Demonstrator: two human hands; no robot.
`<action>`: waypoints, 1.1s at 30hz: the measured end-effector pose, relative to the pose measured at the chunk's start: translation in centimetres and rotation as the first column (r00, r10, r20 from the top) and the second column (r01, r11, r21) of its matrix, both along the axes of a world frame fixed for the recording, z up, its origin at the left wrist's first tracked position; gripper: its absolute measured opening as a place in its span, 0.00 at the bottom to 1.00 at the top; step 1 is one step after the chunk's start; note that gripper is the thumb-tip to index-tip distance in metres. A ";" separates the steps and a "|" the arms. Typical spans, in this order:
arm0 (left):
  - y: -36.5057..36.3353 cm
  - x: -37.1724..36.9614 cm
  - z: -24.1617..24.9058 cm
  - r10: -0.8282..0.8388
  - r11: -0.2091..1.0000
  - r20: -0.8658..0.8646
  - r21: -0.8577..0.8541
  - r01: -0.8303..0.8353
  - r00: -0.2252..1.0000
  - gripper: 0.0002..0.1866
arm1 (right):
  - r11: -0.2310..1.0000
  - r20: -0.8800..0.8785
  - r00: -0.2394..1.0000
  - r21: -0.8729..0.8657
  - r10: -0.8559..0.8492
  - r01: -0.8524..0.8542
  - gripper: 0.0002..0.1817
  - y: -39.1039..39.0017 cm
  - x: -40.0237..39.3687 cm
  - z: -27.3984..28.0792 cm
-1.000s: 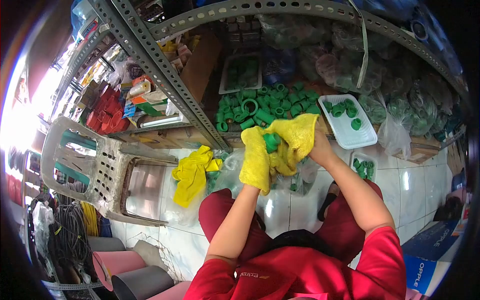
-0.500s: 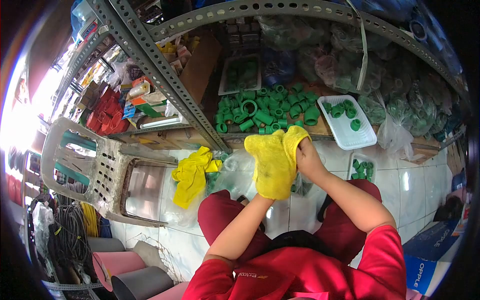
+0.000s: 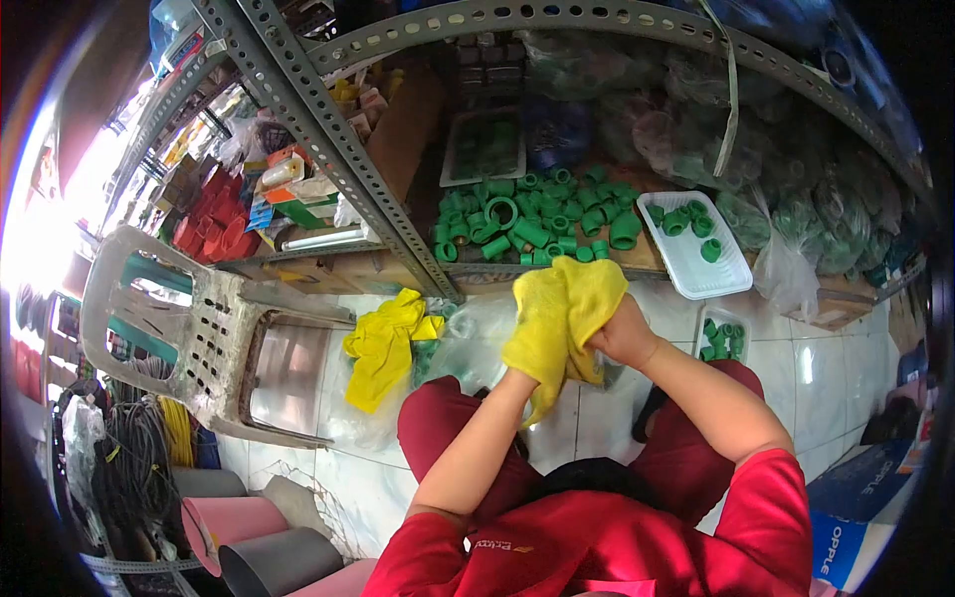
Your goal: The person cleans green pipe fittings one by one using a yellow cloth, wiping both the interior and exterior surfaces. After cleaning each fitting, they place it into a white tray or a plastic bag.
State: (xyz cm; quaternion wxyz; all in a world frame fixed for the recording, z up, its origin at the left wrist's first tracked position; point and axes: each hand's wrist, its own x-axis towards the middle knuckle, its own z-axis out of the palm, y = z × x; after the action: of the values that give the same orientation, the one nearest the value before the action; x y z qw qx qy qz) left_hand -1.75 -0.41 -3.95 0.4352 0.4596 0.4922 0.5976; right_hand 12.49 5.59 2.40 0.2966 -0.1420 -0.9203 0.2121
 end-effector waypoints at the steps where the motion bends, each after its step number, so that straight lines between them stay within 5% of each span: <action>1: -0.1 0.1 -0.3 0.107 0.994 -0.295 0.059 -0.094 0.950 0.24 | 0.977 0.001 0.996 -0.195 -0.092 0.091 0.21 -0.2 -0.2 -0.3; 2: -0.3 0.2 0.2 0.109 0.994 -0.294 0.063 -0.095 0.950 0.24 | 0.909 0.018 0.983 -0.379 -0.182 0.175 0.21 -0.3 -0.5 -0.8; 4: -0.5 0.2 0.8 0.209 0.964 -0.724 0.265 -0.016 0.657 0.25 | 0.899 -0.130 0.958 -0.397 -0.254 0.185 0.19 -0.1 -1.3 -2.4; 5: -0.7 0.4 1.0 0.212 0.964 -0.724 0.266 -0.018 0.656 0.25 | 0.808 -0.166 0.941 -0.569 -0.294 0.152 0.19 0.0 -1.5 -1.8; 6: -0.9 0.5 1.3 0.117 0.981 -0.658 0.193 0.016 0.744 0.23 | 0.688 -0.194 0.920 -0.718 -0.340 0.103 0.18 0.0 -1.8 -1.1; 7: -0.9 0.7 1.5 0.021 0.991 -0.575 0.122 0.060 0.818 0.21 | 0.366 -0.032 0.933 -0.924 -0.358 0.108 0.17 0.1 -1.3 -0.1; 11: -0.7 0.9 1.9 0.180 0.966 -0.695 0.258 0.008 0.696 0.19 | 0.538 -0.233 0.913 -0.843 -0.335 -0.017 0.16 0.1 -1.4 -0.6; 13: -0.5 0.5 1.7 0.103 0.978 -0.595 0.207 0.028 0.797 0.22 | 0.769 -0.268 0.921 -0.637 -0.283 0.051 0.15 0.3 -1.0 -1.1; 17: -0.3 1.0 3.2 0.095 0.953 -0.403 0.301 0.034 0.910 0.23 | 0.884 -0.130 0.980 -0.462 -0.152 0.076 0.17 0.1 0.3 0.7; 19: -0.5 1.1 3.4 -0.080 0.995 0.079 0.072 0.074 0.994 0.22 | 0.990 0.014 0.999 -0.135 0.045 -0.043 0.17 0.5 0.7 1.5; 20: -0.7 0.9 4.0 -0.080 0.995 0.079 0.071 0.075 0.994 0.22 | 0.990 0.014 0.999 -0.136 0.044 -0.042 0.17 0.5 0.8 1.6; 22: -1.0 0.2 5.3 -0.163 0.942 0.694 -0.103 0.320 0.701 0.20 | 0.998 0.005 0.998 -0.022 0.064 -0.064 0.18 0.4 0.9 1.5; 23: -0.9 0.2 4.9 -0.162 0.942 0.694 -0.103 0.319 0.701 0.20 | 0.998 0.005 0.998 -0.022 0.065 -0.065 0.18 0.2 0.8 1.4; 25: -0.3 0.3 3.8 -0.057 0.962 0.809 -0.113 0.250 0.585 0.20 | 0.942 -0.184 0.979 -0.335 -0.087 0.021 0.16 -0.3 0.4 0.7; 29: -0.3 1.3 4.0 -0.121 0.977 0.807 -0.006 0.213 0.578 0.20 | 0.824 -0.329 0.903 -0.565 -0.276 0.046 0.17 -0.4 -0.5 -0.5; 31: -0.3 1.5 3.3 -0.124 0.990 0.650 0.032 0.137 0.749 0.21 | 0.729 -0.386 0.820 -0.682 -0.422 0.054 0.17 -0.1 -0.8 -0.8; 33: -0.3 1.3 2.2 -0.105 0.994 0.557 0.036 0.102 0.824 0.21 | 0.790 -0.368 0.844 -0.604 -0.391 0.103 0.17 -0.2 -0.6 -0.9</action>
State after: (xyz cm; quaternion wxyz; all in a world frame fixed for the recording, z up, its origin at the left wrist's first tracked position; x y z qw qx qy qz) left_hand -0.44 -0.70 -1.79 0.5905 0.2922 0.3171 0.6822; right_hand 11.85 5.38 1.55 0.4833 -0.2895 -0.6867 0.4594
